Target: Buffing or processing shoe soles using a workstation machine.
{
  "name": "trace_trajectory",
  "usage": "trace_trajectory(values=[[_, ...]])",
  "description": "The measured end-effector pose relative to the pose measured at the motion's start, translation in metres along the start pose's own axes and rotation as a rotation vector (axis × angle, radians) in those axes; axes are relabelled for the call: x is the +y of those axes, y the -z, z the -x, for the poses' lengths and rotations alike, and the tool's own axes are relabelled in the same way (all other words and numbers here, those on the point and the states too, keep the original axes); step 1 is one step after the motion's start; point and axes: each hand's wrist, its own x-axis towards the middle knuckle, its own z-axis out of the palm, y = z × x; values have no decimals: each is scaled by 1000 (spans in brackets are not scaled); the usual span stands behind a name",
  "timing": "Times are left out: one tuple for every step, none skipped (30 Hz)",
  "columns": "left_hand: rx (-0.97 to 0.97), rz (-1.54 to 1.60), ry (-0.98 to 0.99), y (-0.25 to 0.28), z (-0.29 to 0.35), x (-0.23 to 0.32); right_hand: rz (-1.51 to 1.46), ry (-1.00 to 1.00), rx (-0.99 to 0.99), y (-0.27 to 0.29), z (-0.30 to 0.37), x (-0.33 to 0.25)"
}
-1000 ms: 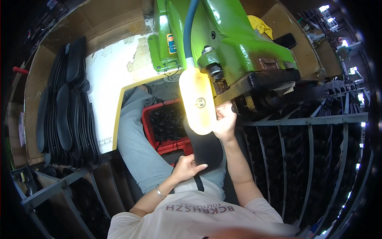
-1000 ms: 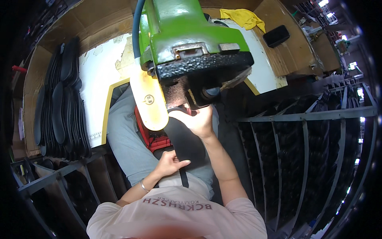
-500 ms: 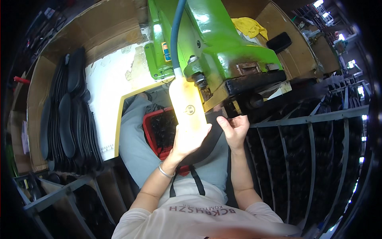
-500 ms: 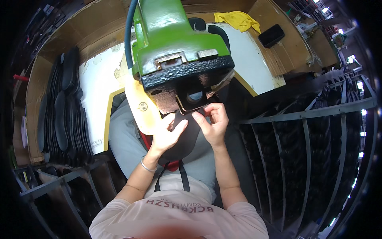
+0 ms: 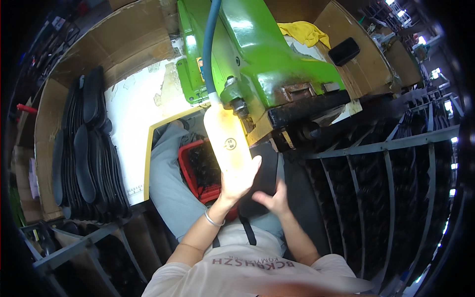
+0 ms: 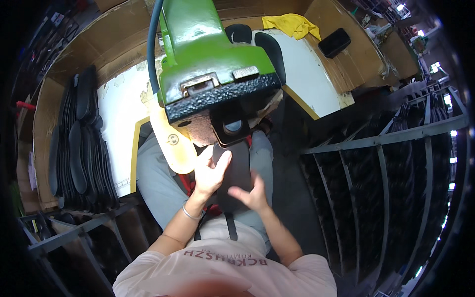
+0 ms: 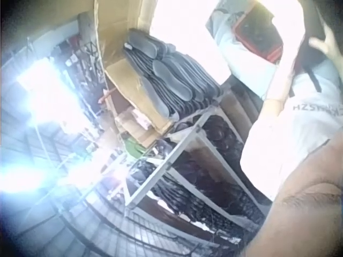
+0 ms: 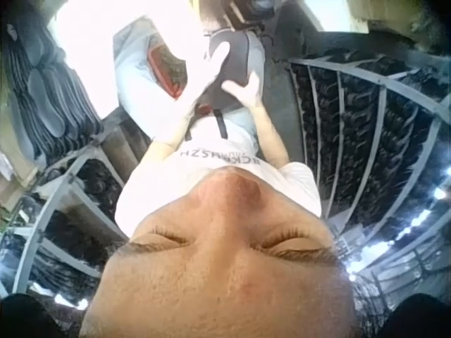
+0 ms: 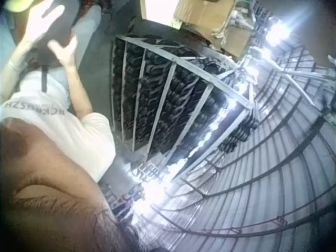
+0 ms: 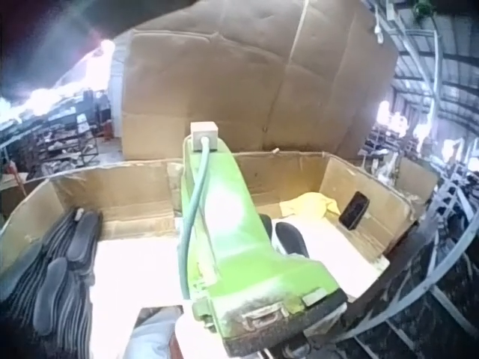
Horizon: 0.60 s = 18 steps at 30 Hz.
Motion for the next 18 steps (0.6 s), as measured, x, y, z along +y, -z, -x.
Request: trace_trajectory(values=[[24, -12, -33, -1, -1, -1, 66, -117, -117, 5, 16, 10], [38, -17, -62, -3, -3, -2, 60, -195, -117, 10, 34, 23], [32, -15, -61, -2, -2, -5, 48, -273, -119, 14, 49, 33], [69, -54, -64, 0, 0, -14, -99, -291, -33, 19, 60, 38], [106, -94, -65, 5, 3, -22, -249, -311, 53, 23, 66, 35], [118, -112, -71, 10, 4, -31, -270, -259, 105, 36, 66, 29], [104, -108, -66, 9, 5, -30, -298, -183, 208, 46, 62, 22], [105, -91, -63, 9, 4, -25, -320, -138, 276, 58, 58, 15], [107, -73, -60, 8, 3, -19, -287, -67, 331, 69, 54, 6], [110, -57, -61, 7, 3, -14, -179, 13, 355, 86, 51, 8], [109, -57, -62, 7, 3, -12, -187, 10, 391, 94, 43, 0], [108, -80, -50, 8, 4, -11, -181, 16, 449, 104, 39, -2], [111, -109, -36, 11, 6, -10, -245, 14, 459, 97, 26, -24], [111, -108, -37, 12, 5, 1, -206, 47, 460, 101, 18, -32], [60, -105, -55, 13, 4, 14, -168, 79, 459, 105, 10, -37], [13, -105, -74, 16, 3, 25, -202, 98, 454, 103, 1, -41], [18, -106, -72, 18, 2, 29, -234, 115, 449, 99, -8, -45], [140, -74, -183, 21, 0, 32, -258, 109, 428, 91, -17, -50]])
